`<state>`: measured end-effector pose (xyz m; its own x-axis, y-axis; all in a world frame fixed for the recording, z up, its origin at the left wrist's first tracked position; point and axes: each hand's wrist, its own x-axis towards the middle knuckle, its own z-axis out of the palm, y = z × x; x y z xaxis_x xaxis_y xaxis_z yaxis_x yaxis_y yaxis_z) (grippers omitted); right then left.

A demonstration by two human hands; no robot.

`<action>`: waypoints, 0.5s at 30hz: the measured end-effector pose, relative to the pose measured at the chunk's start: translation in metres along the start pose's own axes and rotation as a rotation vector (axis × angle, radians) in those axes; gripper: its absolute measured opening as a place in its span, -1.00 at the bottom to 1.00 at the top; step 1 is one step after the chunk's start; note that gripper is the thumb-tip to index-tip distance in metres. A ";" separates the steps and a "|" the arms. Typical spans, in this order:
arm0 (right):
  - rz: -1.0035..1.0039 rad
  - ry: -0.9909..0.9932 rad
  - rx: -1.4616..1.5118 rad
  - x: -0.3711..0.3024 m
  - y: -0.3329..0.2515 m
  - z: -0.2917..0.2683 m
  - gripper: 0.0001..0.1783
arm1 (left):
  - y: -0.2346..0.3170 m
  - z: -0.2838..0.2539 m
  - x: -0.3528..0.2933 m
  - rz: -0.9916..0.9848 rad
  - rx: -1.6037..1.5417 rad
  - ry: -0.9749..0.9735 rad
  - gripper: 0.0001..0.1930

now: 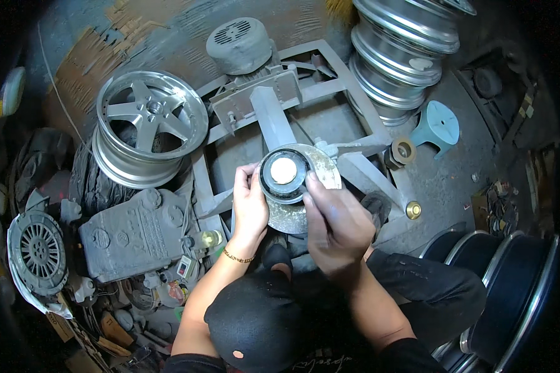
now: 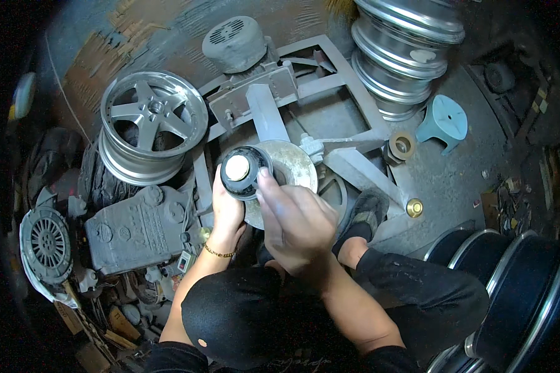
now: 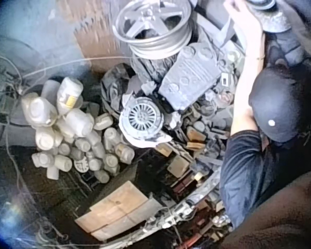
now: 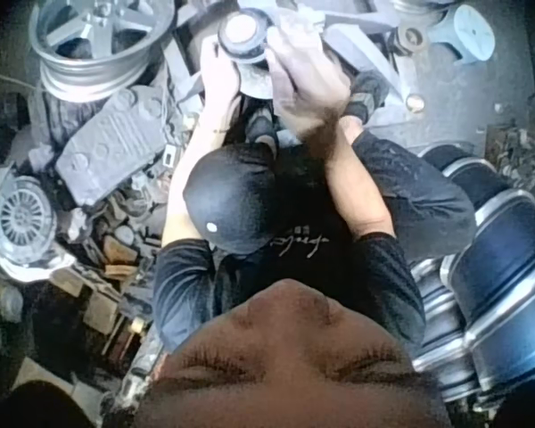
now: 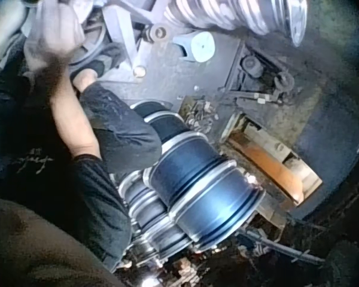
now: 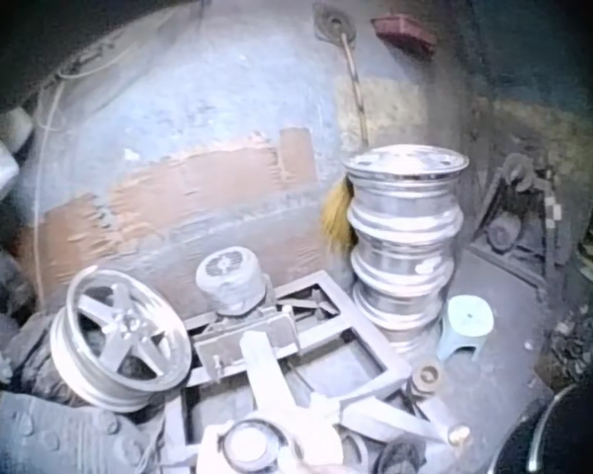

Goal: The person grinds a small cylindrical metal part on a bench grinder, repeatedly rotating it to smooth the surface. They then apply sandpaper to the part and later use a roll of tape to wrap around the same part while it spins on the grinder.

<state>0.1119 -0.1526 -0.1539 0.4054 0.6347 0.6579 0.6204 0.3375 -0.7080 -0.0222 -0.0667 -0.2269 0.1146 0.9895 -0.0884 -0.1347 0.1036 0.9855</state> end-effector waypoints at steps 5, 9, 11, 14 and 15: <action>-0.012 0.025 -0.008 0.001 0.004 0.001 -0.69 | -0.005 -0.002 0.001 0.034 0.016 0.000 -0.81; -0.002 0.022 0.029 -0.001 0.003 0.001 -0.70 | -0.005 -0.003 0.001 0.025 -0.011 0.006 -0.82; -0.010 0.030 0.015 0.003 0.007 0.001 -0.71 | -0.004 -0.002 0.000 0.031 0.006 0.008 -0.82; -0.039 -0.041 0.021 -0.004 0.000 -0.003 -0.71 | -0.004 -0.002 0.000 0.022 -0.005 0.002 -0.81; -0.040 -0.020 0.008 -0.004 0.001 -0.002 -0.71 | -0.004 -0.002 0.000 0.015 -0.015 -0.002 -0.81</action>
<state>0.1122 -0.1557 -0.1569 0.3667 0.6343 0.6806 0.6305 0.3685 -0.6832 -0.0238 -0.0670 -0.2315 0.1145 0.9907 -0.0729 -0.1511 0.0899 0.9844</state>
